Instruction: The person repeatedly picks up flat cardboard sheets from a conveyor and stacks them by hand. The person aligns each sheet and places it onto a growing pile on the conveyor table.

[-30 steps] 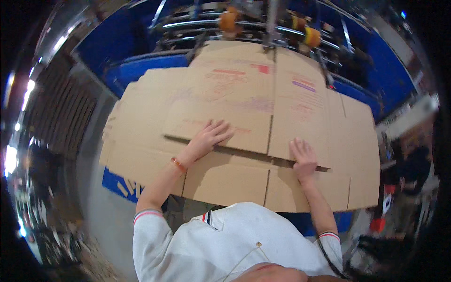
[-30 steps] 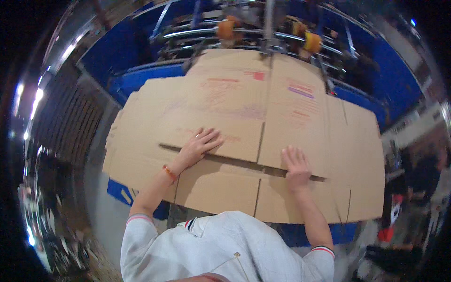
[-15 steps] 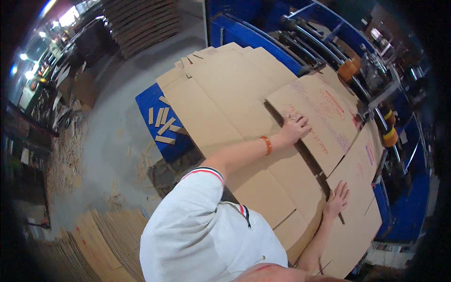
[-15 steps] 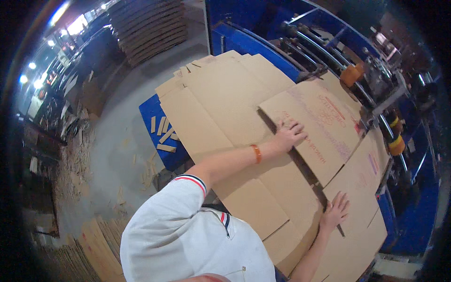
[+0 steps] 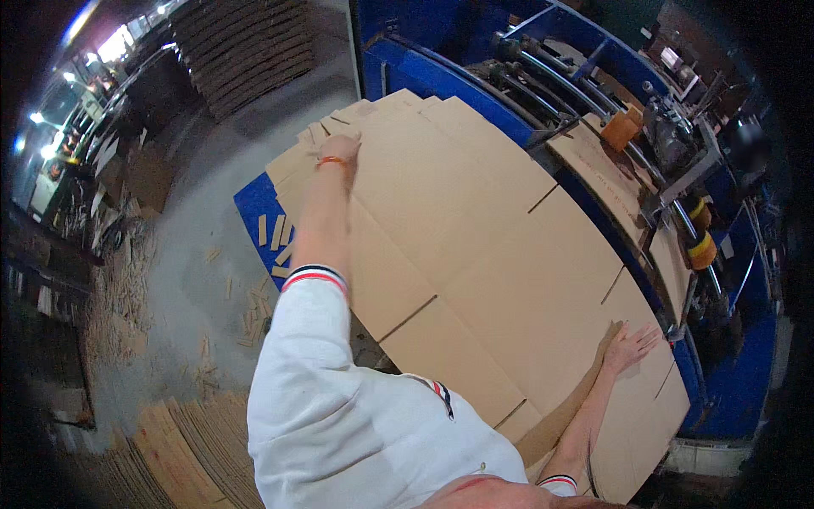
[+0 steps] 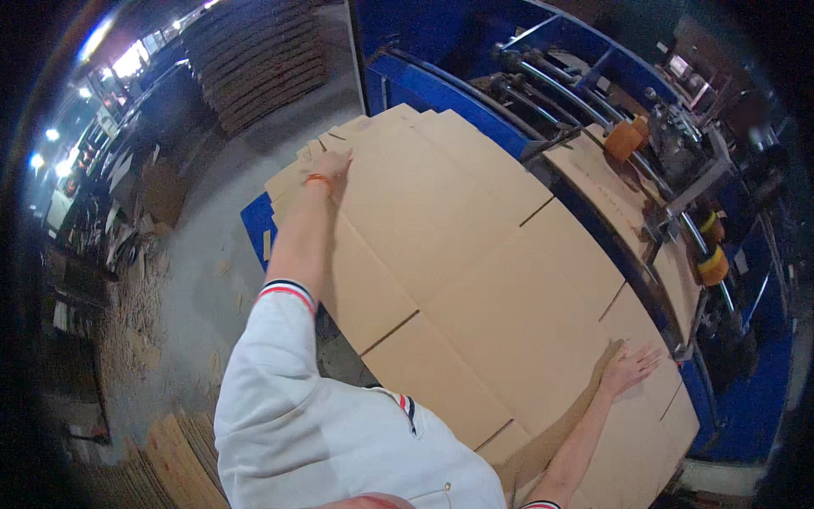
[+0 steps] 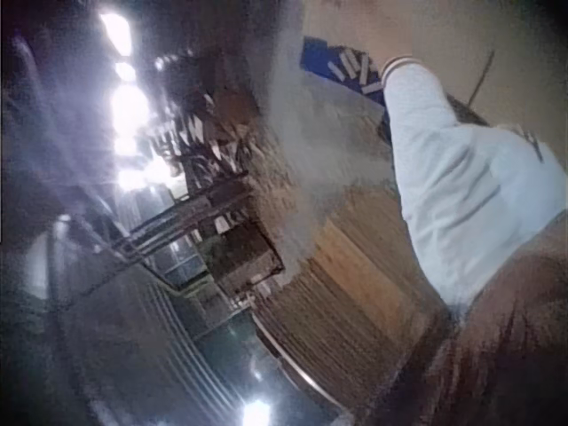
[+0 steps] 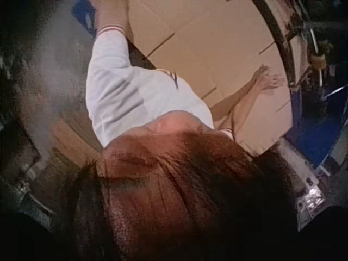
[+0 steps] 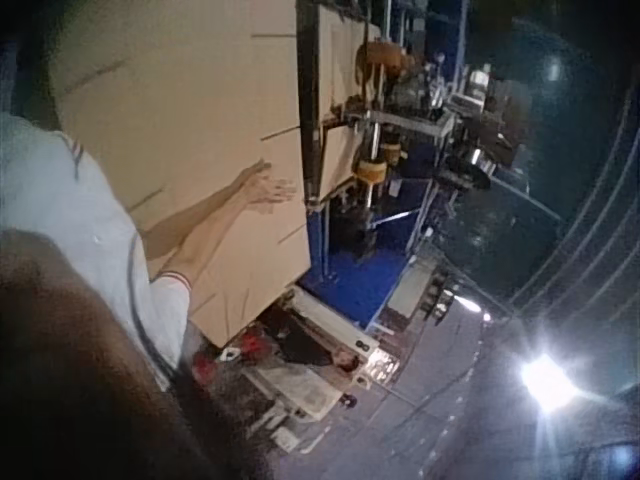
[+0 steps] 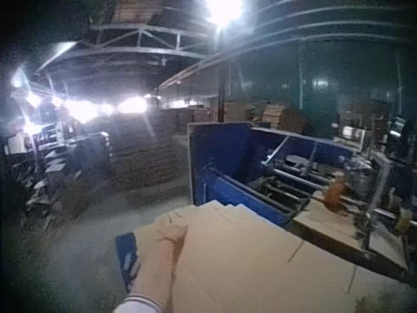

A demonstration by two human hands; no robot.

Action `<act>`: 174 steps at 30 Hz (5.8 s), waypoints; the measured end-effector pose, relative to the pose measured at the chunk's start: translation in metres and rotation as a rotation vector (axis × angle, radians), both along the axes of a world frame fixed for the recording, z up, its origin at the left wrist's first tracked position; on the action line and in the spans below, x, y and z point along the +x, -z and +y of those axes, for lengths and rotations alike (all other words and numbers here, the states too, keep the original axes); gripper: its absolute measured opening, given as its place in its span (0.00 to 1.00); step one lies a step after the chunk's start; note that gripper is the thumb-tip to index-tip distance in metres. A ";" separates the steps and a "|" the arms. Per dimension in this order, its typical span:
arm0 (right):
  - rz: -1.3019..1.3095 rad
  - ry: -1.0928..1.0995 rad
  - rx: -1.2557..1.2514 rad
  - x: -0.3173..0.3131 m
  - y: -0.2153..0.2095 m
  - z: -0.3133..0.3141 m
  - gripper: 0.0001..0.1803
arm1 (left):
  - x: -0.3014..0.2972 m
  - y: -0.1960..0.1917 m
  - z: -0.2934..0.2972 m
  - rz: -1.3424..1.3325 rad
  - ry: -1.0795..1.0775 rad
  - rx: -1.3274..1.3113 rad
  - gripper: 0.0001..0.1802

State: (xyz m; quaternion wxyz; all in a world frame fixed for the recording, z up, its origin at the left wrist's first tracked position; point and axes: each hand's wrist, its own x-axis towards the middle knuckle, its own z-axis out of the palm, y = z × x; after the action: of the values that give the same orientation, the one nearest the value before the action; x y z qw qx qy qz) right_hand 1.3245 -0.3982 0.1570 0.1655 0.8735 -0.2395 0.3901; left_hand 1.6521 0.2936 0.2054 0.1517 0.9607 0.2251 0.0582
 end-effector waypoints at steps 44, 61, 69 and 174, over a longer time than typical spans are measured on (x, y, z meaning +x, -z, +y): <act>-1.728 0.023 0.963 -0.343 -0.055 0.178 0.21 | -0.145 -0.066 -0.052 -0.657 0.738 -0.634 0.13; 0.129 -0.424 0.466 -0.211 -0.051 0.199 0.27 | -0.296 0.009 -0.228 -0.233 1.726 -0.029 0.35; 0.272 -0.441 0.465 -0.200 -0.023 0.199 0.32 | -0.295 0.015 -0.239 -0.160 1.729 -0.094 0.40; -1.088 -0.752 0.840 -0.107 -0.196 0.209 0.30 | -0.128 -0.036 -0.264 -0.840 0.792 -0.991 0.30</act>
State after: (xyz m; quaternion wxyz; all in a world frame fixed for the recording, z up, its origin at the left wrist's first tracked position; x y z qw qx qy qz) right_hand 1.2173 -0.1897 0.3534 -0.4626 0.5714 -0.1023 0.6701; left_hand 1.5243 0.0299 0.2411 0.6480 0.6862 -0.2132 0.2524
